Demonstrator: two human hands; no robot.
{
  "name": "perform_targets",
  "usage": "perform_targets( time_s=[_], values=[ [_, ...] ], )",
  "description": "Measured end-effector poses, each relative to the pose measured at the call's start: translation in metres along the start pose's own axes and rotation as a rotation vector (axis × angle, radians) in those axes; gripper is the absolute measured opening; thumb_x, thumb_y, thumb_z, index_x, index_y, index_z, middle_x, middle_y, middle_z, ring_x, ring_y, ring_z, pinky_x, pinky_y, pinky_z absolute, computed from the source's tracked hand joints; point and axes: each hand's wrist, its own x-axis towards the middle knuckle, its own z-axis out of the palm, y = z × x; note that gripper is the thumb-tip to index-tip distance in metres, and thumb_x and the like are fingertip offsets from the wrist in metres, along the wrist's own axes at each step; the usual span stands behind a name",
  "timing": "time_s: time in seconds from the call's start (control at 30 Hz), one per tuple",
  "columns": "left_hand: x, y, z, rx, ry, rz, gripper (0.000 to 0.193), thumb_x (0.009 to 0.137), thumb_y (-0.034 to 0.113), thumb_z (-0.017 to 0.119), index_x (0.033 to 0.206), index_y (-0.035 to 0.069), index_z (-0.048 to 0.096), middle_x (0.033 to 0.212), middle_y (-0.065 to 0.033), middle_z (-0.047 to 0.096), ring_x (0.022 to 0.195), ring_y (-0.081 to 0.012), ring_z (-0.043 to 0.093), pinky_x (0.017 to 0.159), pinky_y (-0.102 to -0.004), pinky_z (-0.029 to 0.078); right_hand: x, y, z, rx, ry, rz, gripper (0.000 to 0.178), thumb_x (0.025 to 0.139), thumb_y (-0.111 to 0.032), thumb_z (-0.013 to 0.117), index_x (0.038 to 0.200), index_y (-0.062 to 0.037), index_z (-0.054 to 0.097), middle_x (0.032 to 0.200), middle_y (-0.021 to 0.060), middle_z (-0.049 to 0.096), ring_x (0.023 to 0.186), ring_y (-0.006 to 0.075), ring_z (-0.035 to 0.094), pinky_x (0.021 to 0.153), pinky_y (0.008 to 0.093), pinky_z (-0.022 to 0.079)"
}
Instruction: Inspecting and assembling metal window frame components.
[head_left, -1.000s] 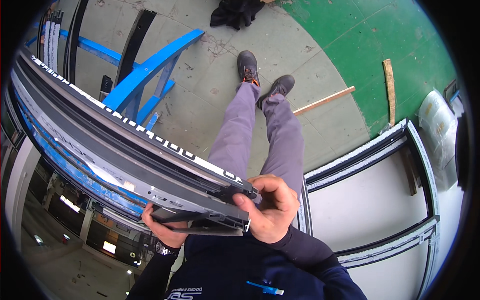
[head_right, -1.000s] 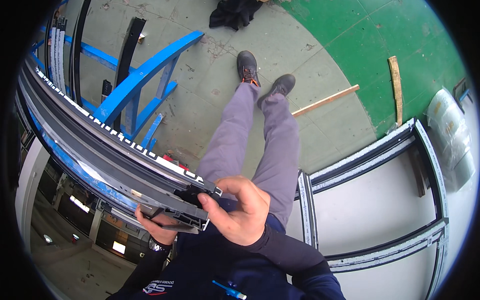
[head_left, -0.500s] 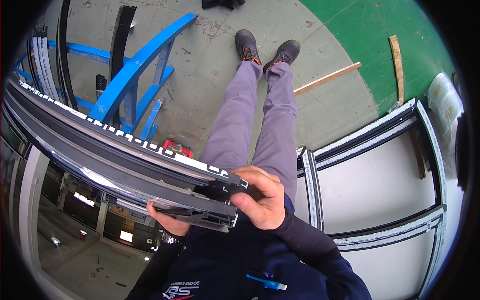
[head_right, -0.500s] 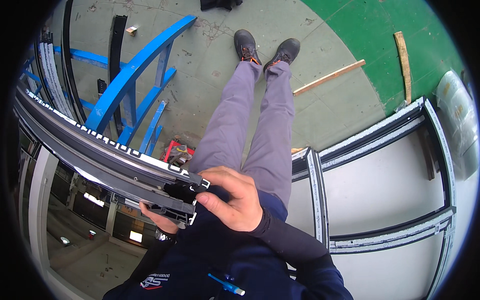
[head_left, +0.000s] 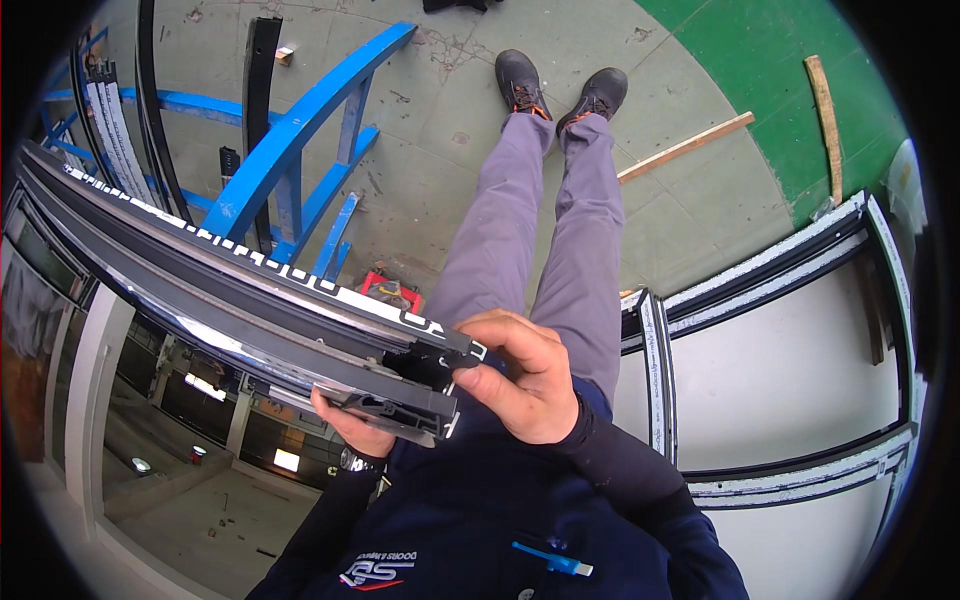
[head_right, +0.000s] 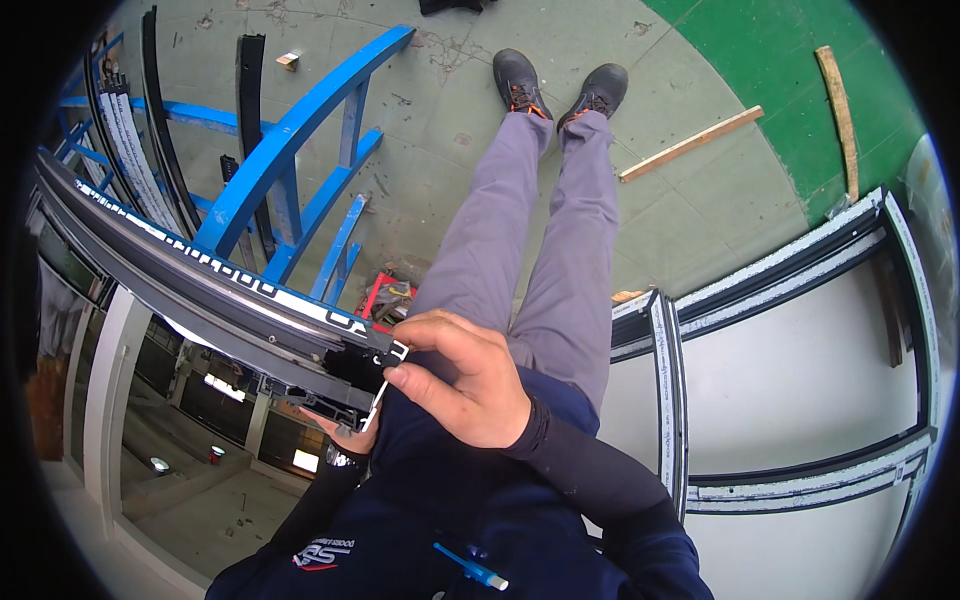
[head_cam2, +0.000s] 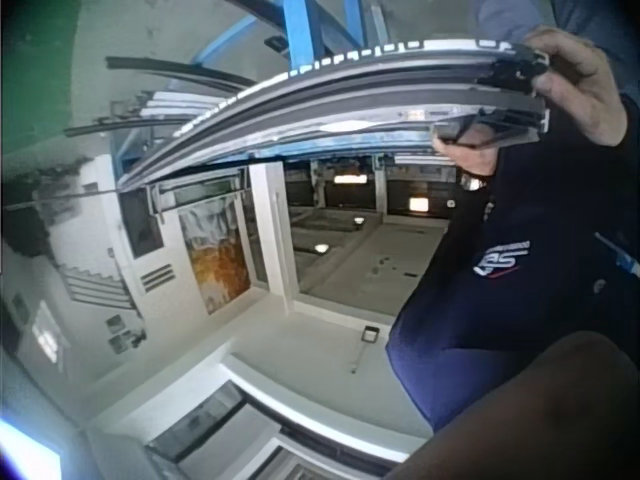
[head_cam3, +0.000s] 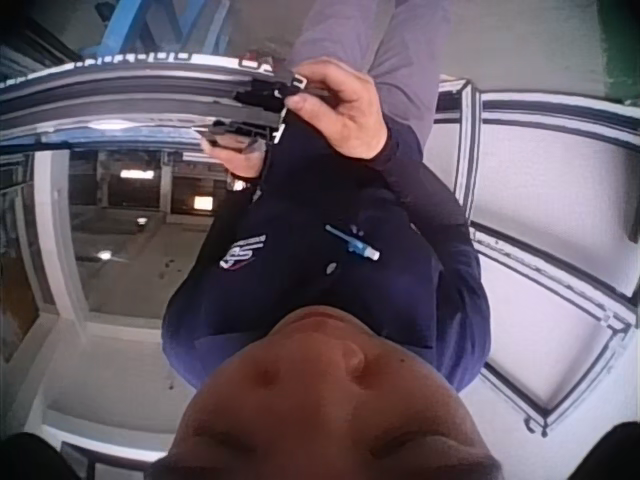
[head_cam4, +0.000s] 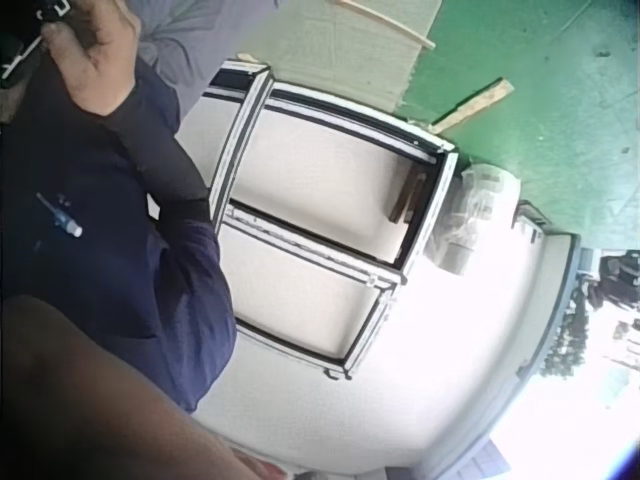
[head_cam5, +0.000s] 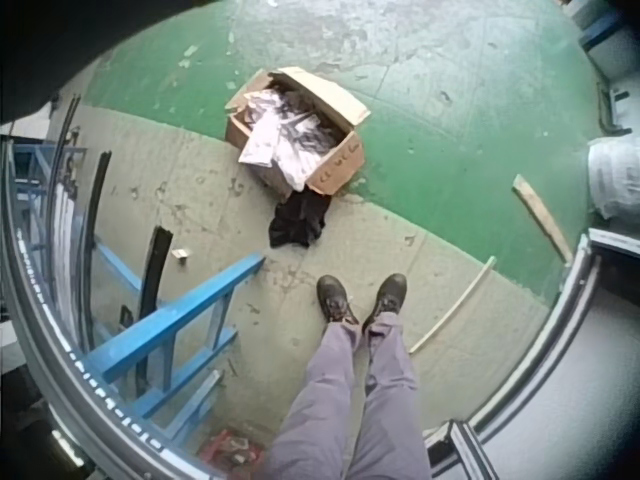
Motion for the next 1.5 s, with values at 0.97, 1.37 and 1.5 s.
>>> perform_targets(
  time_s=[0.97, 1.37, 1.5],
  values=[
    [-0.002, -0.008, 0.003, -0.115, 0.047, -0.026, 0.104, 0.080, 0.029, 0.085, 0.151, -0.012, 0.021, 0.136, -0.0266, 0.044, 0.126, -0.0384, 0.050, 0.113, -0.0476, 0.036, -0.310, 0.270, -0.177, -1.022, 0.881, 1.076, 0.070, 0.097, -0.060, 0.057, 0.124, 0.0040, 0.070, 0.123, 0.0253, 0.073, 0.121, 0.0405, 0.067, 0.105, 0.0471, 0.049],
    [-0.001, 0.013, 0.009, -0.167, 0.141, -0.090, 0.107, 0.081, 0.041, 0.084, 0.152, -0.010, 0.023, 0.136, -0.0267, 0.048, 0.122, -0.0369, 0.056, 0.106, -0.0476, 0.043, -0.029, 0.243, -0.258, -0.284, 1.241, 0.423, 0.046, 0.104, -0.041, 0.065, 0.114, 0.0041, 0.068, 0.088, 0.0114, 0.071, 0.073, 0.0168, 0.068, 0.067, 0.0328, 0.056],
    [0.000, 0.019, 0.007, -0.201, 0.191, -0.138, 0.109, 0.081, 0.046, 0.083, 0.153, -0.010, 0.024, 0.137, -0.0266, 0.049, 0.121, -0.0362, 0.058, 0.103, -0.0474, 0.046, 0.031, 0.095, -0.125, -0.062, 0.453, 0.041, 0.046, 0.102, -0.030, 0.069, 0.133, 0.0028, 0.058, 0.112, 0.0131, 0.069, 0.097, 0.0200, 0.069, 0.088, 0.0347, 0.056]
  ],
)
